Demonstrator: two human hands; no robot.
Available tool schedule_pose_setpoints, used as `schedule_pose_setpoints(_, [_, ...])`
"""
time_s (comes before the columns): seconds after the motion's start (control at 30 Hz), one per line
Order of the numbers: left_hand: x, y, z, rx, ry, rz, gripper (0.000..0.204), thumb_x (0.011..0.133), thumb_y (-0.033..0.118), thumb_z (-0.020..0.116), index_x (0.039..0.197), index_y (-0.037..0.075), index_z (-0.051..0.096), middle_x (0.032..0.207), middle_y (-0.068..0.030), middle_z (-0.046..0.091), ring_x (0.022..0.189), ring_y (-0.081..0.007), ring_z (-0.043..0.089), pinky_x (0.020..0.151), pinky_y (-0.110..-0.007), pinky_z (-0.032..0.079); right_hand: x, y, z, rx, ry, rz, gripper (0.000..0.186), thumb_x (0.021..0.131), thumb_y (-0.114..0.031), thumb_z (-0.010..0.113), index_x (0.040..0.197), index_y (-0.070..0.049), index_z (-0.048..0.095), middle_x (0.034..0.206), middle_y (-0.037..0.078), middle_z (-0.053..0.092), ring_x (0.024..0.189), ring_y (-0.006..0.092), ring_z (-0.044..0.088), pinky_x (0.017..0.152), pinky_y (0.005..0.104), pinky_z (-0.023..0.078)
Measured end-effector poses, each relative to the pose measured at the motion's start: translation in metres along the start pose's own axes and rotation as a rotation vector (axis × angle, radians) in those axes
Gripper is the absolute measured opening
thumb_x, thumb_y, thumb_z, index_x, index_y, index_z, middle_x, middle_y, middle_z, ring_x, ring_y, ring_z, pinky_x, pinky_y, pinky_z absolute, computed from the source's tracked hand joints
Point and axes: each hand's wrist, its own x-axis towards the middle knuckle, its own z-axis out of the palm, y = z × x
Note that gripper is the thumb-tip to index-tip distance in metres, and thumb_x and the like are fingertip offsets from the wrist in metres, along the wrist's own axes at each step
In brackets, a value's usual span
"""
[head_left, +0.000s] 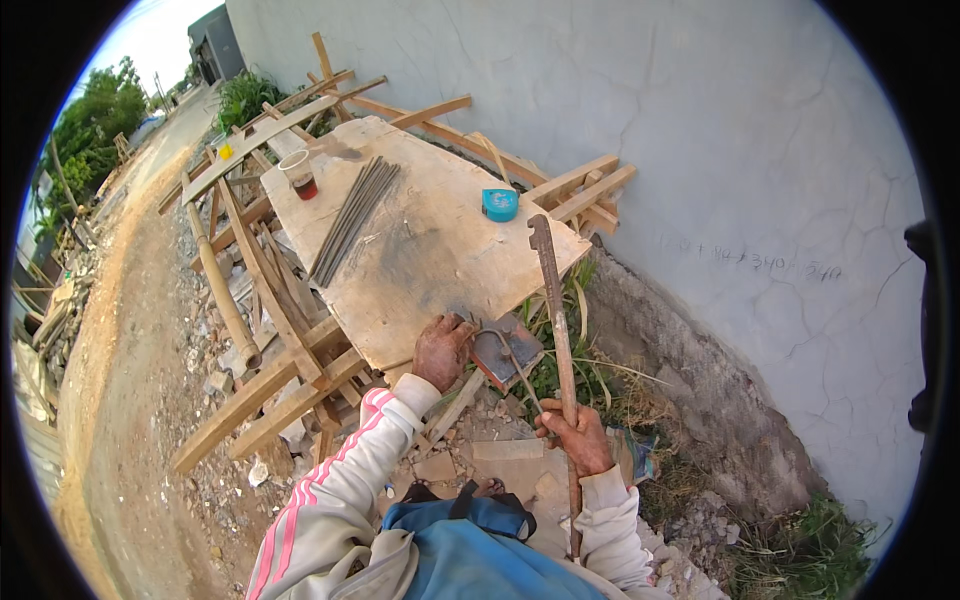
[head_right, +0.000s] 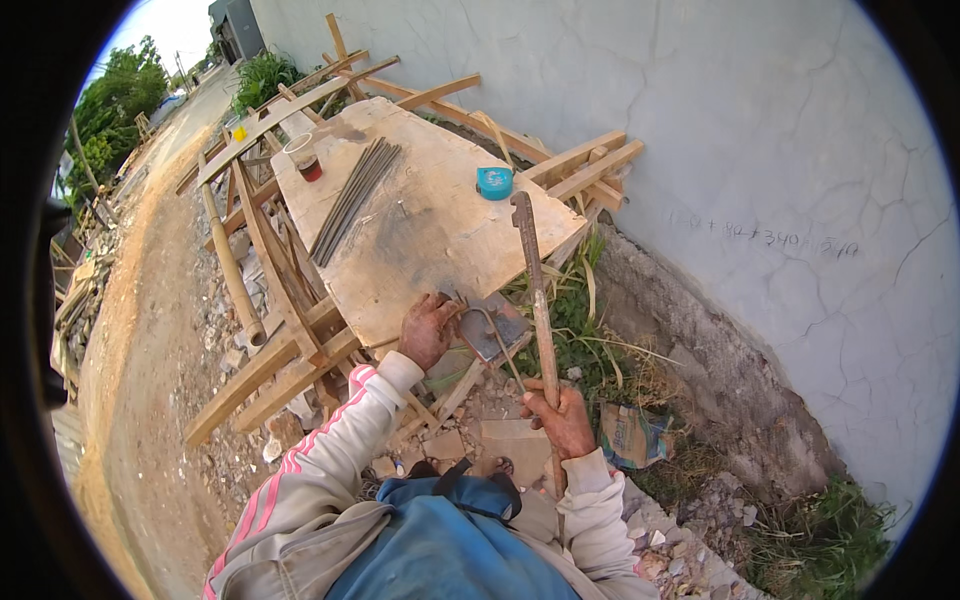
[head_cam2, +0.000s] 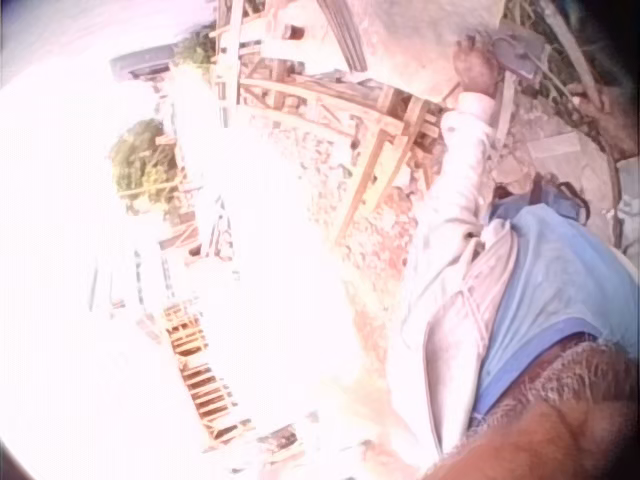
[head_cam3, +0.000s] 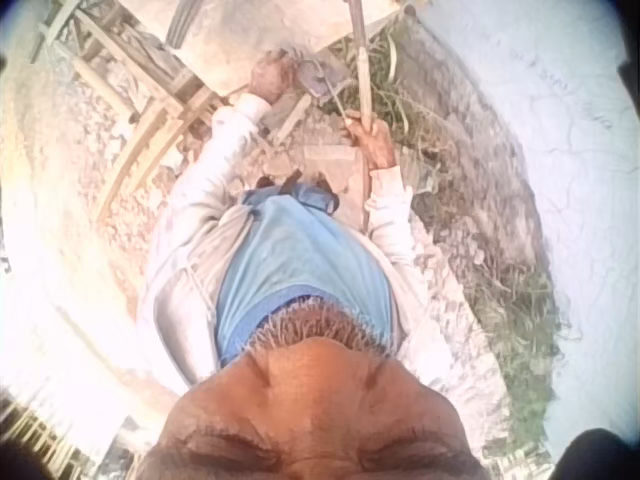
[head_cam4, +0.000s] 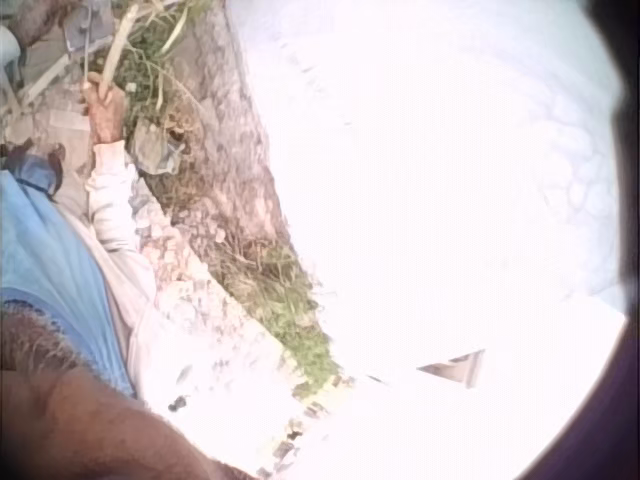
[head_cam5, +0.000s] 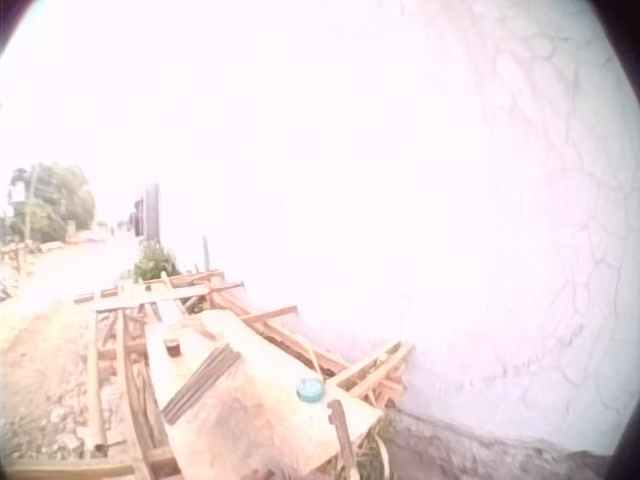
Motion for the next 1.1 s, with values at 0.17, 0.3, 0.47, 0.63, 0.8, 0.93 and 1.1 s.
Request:
schedule_pose_setpoints(0.17, [0.001,0.000,-0.001,-0.034,-0.003,-0.007,0.026,0.079,0.005,0.064,0.105,0.005,0.072,0.097,-0.0144,0.063,0.092,-0.0361,0.058,0.080,-0.045,0.050,0.003,0.002,-0.003,0.001,-0.018,-0.002,0.030,0.090,-0.010,0.066,0.112,0.010,0.062,0.086,0.011,0.069,0.072,0.0158,0.068,0.058,0.0268,0.051])
schedule_pose_setpoints(0.3, [0.000,0.001,-0.001,-0.069,0.008,-0.023,0.025,0.080,0.005,0.064,0.105,0.004,0.072,0.096,-0.0143,0.063,0.092,-0.0358,0.058,0.082,-0.044,0.050,0.008,-0.001,0.001,0.015,-0.013,-0.013,0.025,0.090,-0.009,0.067,0.107,0.008,0.062,0.084,0.011,0.069,0.070,0.0159,0.067,0.057,0.0273,0.050])
schedule_pose_setpoints(0.47, [-0.001,0.000,0.003,-0.070,0.053,-0.024,0.024,0.082,0.002,0.065,0.105,0.005,0.071,0.097,-0.0138,0.063,0.090,-0.0349,0.058,0.081,-0.045,0.049,-0.001,0.005,-0.011,-0.281,0.088,-0.031,0.024,0.093,-0.018,0.070,0.102,0.003,0.065,0.077,0.007,0.066,0.063,0.0129,0.061,0.057,0.0279,0.047])
schedule_pose_setpoints(0.63, [-0.004,-0.001,0.005,-0.038,0.065,-0.021,0.021,0.082,0.003,0.066,0.102,0.005,0.071,0.097,-0.0130,0.061,0.091,-0.0340,0.057,0.081,-0.044,0.048,-0.027,0.030,-0.058,-0.522,0.238,-0.152,0.034,0.090,-0.031,0.075,0.094,0.001,0.063,0.066,0.008,0.056,0.056,0.0159,0.052,0.056,0.0338,0.045])
schedule_pose_setpoints(0.8, [-0.004,0.004,0.003,0.038,0.044,-0.018,0.025,0.079,0.004,0.067,0.104,0.005,0.069,0.100,-0.0126,0.061,0.093,-0.0338,0.057,0.083,-0.044,0.048,-0.061,0.040,-0.120,-0.832,0.385,-0.167,0.041,0.086,-0.037,0.078,0.082,0.001,0.063,0.060,0.016,0.053,0.055,0.0228,0.053,0.055,0.0388,0.046])
schedule_pose_setpoints(0.93, [-0.004,0.007,0.000,0.038,-0.007,-0.052,0.024,0.084,0.007,0.063,0.107,0.004,0.071,0.104,-0.0119,0.061,0.098,-0.0310,0.057,0.089,-0.043,0.046,-0.068,0.028,-0.153,-1.005,0.333,-0.144,0.041,0.084,-0.038,0.079,0.078,0.000,0.065,0.057,0.016,0.053,0.050,0.0256,0.051,0.052,0.0396,0.044])
schedule_pose_setpoints(1.1, [-0.002,0.009,-0.002,0.045,-0.031,-0.074,0.024,0.085,0.006,0.062,0.108,0.005,0.071,0.104,-0.0121,0.061,0.098,-0.0316,0.057,0.089,-0.043,0.046,-0.048,0.006,-0.175,-1.229,0.197,-0.124,0.038,0.083,-0.036,0.080,0.077,-0.001,0.067,0.055,0.015,0.053,0.048,0.0247,0.052,0.051,0.0387,0.044])
